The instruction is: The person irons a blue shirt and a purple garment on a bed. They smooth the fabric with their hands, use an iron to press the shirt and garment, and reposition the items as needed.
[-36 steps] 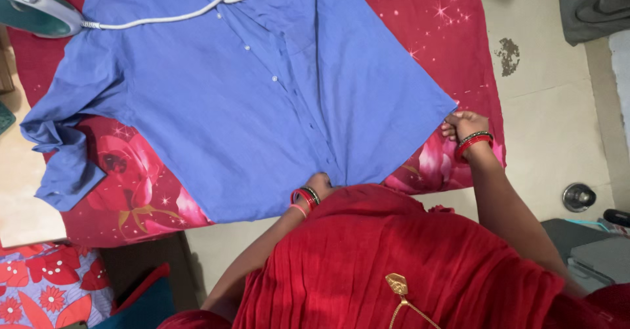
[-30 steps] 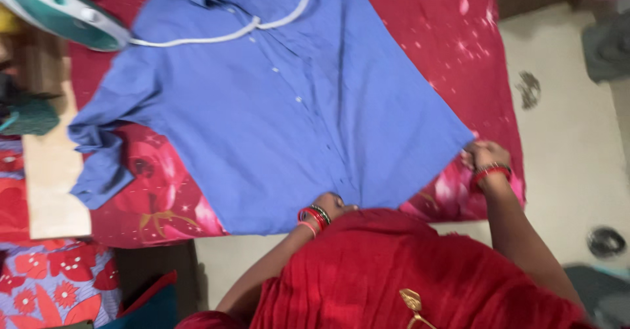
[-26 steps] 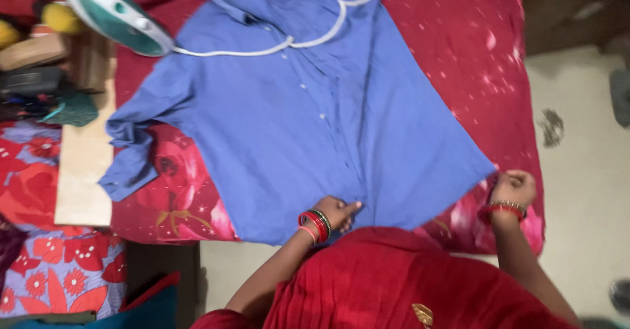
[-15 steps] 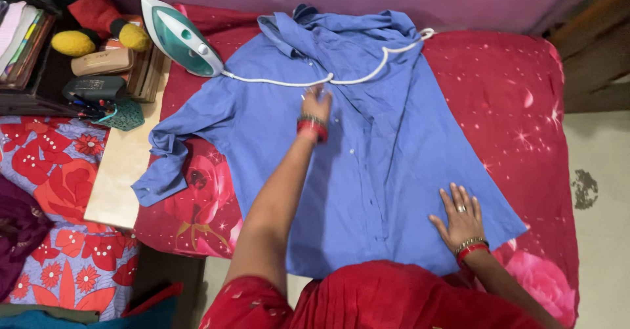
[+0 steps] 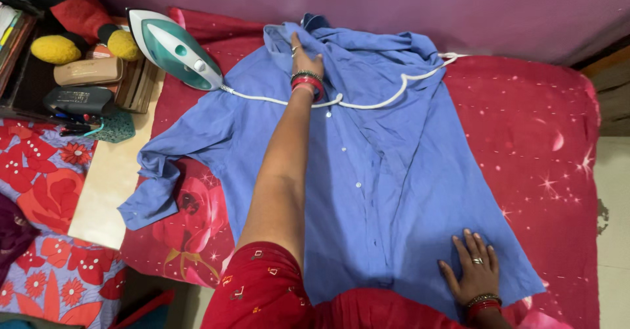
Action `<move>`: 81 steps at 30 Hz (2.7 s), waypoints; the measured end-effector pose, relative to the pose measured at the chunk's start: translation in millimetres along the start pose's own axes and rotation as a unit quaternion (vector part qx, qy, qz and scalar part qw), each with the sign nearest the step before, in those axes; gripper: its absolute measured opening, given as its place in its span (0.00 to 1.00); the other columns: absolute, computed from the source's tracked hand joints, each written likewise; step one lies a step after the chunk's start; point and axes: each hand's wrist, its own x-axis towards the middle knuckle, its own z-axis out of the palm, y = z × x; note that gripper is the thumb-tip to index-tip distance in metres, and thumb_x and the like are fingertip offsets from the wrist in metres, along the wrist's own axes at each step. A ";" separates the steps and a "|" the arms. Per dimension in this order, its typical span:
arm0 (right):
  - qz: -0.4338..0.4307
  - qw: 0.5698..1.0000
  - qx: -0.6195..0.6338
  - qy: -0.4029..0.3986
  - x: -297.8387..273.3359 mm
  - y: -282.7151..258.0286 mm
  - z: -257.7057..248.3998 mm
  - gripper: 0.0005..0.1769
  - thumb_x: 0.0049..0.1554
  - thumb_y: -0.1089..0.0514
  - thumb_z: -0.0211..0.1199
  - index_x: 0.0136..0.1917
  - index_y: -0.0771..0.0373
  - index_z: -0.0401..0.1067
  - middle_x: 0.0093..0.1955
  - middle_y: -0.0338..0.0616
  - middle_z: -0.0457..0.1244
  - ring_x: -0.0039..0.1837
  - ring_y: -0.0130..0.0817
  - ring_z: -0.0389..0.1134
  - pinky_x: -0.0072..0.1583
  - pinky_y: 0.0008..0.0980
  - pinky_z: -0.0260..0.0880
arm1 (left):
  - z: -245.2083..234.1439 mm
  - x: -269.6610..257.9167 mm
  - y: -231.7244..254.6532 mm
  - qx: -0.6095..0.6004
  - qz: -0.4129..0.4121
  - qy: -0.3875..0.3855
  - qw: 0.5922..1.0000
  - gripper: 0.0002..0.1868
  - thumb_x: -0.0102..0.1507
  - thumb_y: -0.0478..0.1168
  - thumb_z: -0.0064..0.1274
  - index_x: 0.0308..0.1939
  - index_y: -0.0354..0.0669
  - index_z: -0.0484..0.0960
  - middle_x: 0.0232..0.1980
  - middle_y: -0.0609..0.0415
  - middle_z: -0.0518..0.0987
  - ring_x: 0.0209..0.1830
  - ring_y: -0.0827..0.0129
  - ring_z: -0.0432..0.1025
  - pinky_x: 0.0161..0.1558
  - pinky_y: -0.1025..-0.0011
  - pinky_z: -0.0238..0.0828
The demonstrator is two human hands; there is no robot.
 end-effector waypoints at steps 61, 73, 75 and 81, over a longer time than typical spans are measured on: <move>-0.345 0.869 0.027 -0.353 52.0 -122.0 27.7 0.43 0.59 0.32 0.57 0.79 0.53 0.51 0.84 0.45 0.41 0.82 0.44 0.36 0.75 0.62 0.30 | -84.1 53.0 19.2 0.264 0.126 -0.149 0.944 0.33 0.63 0.27 0.50 0.72 0.44 0.63 0.59 0.42 0.77 0.52 0.45 0.78 0.49 0.55 0.78; -0.116 0.982 0.013 -0.149 27.7 -46.4 11.6 0.36 0.45 0.39 0.64 0.67 0.46 0.65 0.77 0.43 0.54 0.79 0.48 0.49 0.74 0.59 0.45 | -190.9 -221.2 96.7 -0.038 0.120 -0.159 0.979 0.33 0.70 0.40 0.49 0.78 0.39 0.58 0.78 0.40 0.66 0.78 0.51 0.61 0.77 0.54 0.54; 0.037 0.999 -0.013 0.018 11.5 2.3 0.1 0.46 0.56 0.33 0.55 0.79 0.59 0.57 0.82 0.57 0.49 0.83 0.59 0.43 0.75 0.69 0.37 | -199.0 -265.1 73.7 -0.158 -0.100 -0.137 0.973 0.28 0.69 0.40 0.48 0.72 0.36 0.64 0.62 0.40 0.76 0.57 0.56 0.72 0.58 0.60 0.71; 0.216 0.974 -0.059 0.049 -46.2 100.3 -37.5 0.47 0.67 0.30 0.48 0.81 0.70 0.53 0.87 0.66 0.44 0.87 0.59 0.38 0.77 0.66 0.32 | -156.7 -276.6 15.6 -0.285 -0.335 -0.283 0.853 0.27 0.65 0.47 0.54 0.64 0.35 0.72 0.40 0.49 0.82 0.30 0.70 0.74 0.31 0.71 0.72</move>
